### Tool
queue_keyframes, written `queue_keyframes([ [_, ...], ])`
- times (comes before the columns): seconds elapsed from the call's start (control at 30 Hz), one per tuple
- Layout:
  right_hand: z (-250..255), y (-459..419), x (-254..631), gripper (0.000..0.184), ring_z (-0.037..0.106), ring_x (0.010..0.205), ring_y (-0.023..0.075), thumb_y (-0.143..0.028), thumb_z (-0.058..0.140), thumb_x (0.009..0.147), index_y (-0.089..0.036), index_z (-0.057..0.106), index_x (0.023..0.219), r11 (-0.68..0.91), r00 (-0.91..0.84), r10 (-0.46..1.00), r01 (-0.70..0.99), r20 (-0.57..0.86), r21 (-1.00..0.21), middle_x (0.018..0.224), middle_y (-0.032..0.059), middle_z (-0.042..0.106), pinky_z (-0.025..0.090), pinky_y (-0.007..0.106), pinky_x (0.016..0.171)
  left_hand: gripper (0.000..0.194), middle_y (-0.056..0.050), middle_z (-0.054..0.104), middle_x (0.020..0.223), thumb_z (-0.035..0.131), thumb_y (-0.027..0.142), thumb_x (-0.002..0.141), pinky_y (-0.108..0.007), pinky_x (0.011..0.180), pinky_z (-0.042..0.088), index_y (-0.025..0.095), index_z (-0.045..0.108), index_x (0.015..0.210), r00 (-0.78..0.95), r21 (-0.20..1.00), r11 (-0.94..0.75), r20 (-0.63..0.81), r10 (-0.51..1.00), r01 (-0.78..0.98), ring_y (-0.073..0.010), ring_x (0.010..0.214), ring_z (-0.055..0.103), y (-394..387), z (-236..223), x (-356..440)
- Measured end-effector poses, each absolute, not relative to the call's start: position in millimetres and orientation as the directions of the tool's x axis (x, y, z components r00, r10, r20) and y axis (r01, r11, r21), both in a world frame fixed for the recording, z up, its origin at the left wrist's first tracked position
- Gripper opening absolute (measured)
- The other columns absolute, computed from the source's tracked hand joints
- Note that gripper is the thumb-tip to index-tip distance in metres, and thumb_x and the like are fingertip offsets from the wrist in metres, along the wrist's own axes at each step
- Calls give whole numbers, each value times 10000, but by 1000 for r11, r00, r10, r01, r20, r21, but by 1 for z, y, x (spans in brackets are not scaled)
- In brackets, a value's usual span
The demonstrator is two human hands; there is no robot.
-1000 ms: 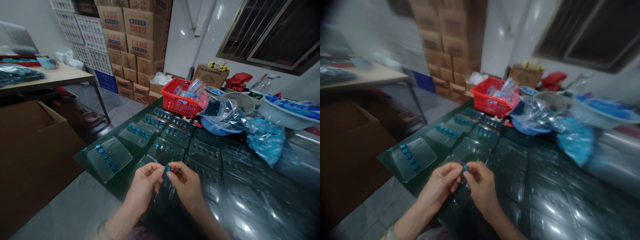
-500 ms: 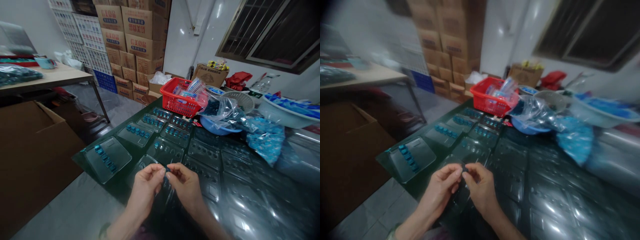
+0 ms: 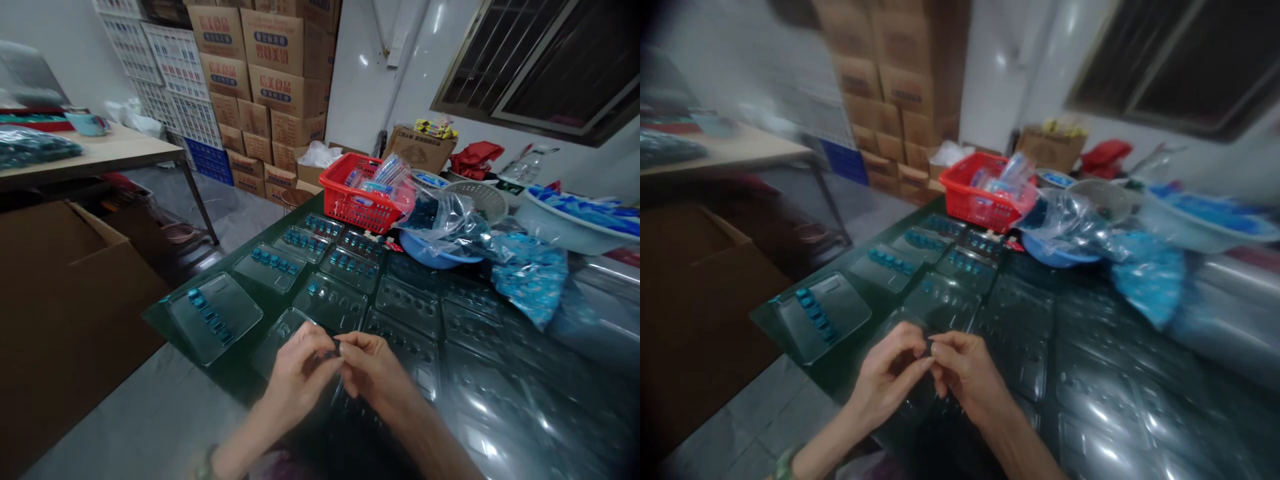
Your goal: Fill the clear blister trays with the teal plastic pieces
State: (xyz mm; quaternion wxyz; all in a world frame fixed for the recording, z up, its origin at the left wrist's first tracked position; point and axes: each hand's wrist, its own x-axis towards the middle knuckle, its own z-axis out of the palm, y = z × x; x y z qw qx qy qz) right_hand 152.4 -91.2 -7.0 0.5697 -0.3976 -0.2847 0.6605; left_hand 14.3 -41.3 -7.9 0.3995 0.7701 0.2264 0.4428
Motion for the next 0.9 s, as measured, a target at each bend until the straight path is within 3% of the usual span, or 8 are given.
queue_keyframes([
  [0.13, -10, -93, 155, 126, 424, 328, 37, -230, 595, 735, -117, 602, 789, -245, -84, 968, -536, -237, -808, 470, -35, 516, 314, 145, 324, 96, -2, 482, 656, 566, 88, 708, -233, 560, 367, 156, 505, 679, 545, 767, -642, 534, 647, 11, -105, 615, 460, -37, -10, 13],
  [0.3, -7, -93, 156, 116, 412, 342, 36, -237, 603, 727, -124, 590, 745, -228, -56, 971, -510, -233, -830, 478, -40, 499, 312, 144, 318, 53, -22, 495, 706, 537, 117, 739, -238, 586, 371, 150, 567, 769, 527, 803, -594, 484, 698, 50, -119, 662, 484, -42, -7, 16],
  [0.43, -6, -94, 151, 127, 389, 346, 35, -248, 610, 718, -124, 591, 738, -165, 69, 975, -422, -213, -891, 479, -47, 484, 297, 146, 311, 191, 7, 443, 627, 499, 203, 778, -228, 554, 343, 149, 516, 597, 515, 936, -342, 253, 819, 84, -98, 591, 442, -49, -3, 18],
  [0.6, -3, -93, 149, 160, 408, 371, 43, -270, 576, 746, -135, 610, 824, -125, 146, 976, -232, -162, -965, 482, -47, 491, 328, 158, 350, 213, 13, 438, 667, 485, 264, 789, -201, 516, 320, 151, 550, 621, 470, 1000, -12, 12, 883, -3, -79, 579, 422, -54, -11, 21],
  [0.73, 1, -88, 153, 172, 423, 383, 49, -260, 573, 742, -154, 613, 871, -115, 176, 976, -84, -128, -990, 492, -48, 508, 345, 162, 365, 194, 2, 461, 707, 495, 254, 782, -196, 516, 320, 156, 591, 645, 444, 997, 46, -10, 896, -69, -89, 613, 437, -51, -19, 23],
  [0.9, 1, -79, 156, 175, 449, 400, 64, -277, 575, 730, -154, 620, 846, -162, 179, 971, 26, -155, -986, 501, -40, 520, 355, 161, 354, 149, -25, 488, 776, 518, 230, 766, -223, 633, 359, 158, 625, 692, 424, 997, -62, 75, 902, -46, -137, 753, 473, -43, -18, 23],
])
